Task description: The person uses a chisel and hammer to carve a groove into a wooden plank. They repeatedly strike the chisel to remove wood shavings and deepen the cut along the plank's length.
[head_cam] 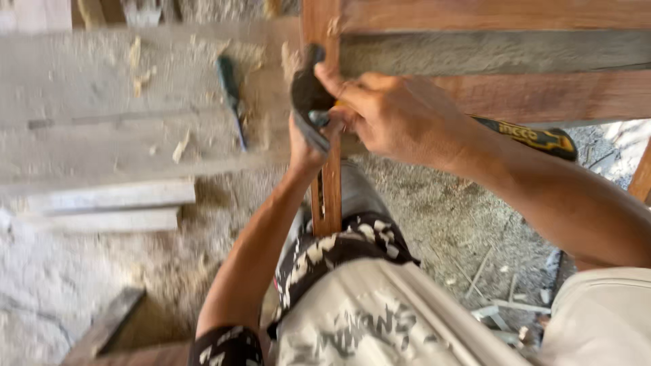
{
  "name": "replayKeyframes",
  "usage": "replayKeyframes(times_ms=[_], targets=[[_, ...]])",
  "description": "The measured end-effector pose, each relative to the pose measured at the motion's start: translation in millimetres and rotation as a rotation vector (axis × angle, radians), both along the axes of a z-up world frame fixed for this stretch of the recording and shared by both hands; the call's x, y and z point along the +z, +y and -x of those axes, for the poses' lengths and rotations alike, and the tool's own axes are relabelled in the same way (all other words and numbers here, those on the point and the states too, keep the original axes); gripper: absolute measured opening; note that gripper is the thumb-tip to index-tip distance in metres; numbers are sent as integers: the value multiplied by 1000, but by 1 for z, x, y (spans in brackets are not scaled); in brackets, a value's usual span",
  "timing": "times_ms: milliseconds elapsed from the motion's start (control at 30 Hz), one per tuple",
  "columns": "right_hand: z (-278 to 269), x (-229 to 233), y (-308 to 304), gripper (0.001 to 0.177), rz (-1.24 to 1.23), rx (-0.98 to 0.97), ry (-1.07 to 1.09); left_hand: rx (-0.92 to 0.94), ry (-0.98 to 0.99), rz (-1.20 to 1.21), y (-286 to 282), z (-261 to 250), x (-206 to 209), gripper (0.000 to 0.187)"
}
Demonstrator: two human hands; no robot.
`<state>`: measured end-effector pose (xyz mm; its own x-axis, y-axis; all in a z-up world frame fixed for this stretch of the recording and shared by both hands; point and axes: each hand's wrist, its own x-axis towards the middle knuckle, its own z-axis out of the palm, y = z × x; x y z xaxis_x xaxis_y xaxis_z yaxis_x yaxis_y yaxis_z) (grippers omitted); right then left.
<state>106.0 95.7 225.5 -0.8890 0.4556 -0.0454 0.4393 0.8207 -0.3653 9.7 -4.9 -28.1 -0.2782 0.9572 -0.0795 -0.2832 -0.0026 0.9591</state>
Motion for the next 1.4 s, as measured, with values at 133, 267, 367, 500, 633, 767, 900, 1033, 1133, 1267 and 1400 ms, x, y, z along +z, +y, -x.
replayKeyframes(times_ms=[133, 267, 367, 500, 633, 767, 900, 1033, 1133, 1267, 1400], targets=[[-31, -33, 13, 30, 294, -209, 282, 12, -133, 143, -4, -5, 0, 18], [-35, -70, 1, 48, 186, -51, 146, -42, 42, 46, -17, 3, -27, 6], [-33, -67, 31, 55, 54, -78, 117, -54, 1, 5, 46, 6, -40, 22], [-43, -54, -8, 40, 338, -265, 282, -168, -1065, 56, -49, -3, 8, 25], [-64, -53, 18, 42, 505, -375, 559, -67, 452, -335, -86, 9, 76, 22], [-104, -76, -14, 40, 643, -467, 550, -105, 159, -87, -96, 8, 63, 13], [-105, -79, -16, 39, 589, -471, 580, -58, -10, 311, -38, 6, 39, 12], [-108, -64, -26, 40, 476, -492, 609, -184, 257, -381, -33, -3, 80, 18], [-109, -58, -40, 42, 460, -489, 662, -191, 213, -228, -51, 2, 104, 22], [-114, -62, -42, 41, 498, -527, 652, -84, 199, 104, -33, 13, 87, 23], [-114, -74, -49, 40, 508, -494, 694, -88, 175, 136, -28, 16, 72, 25]])
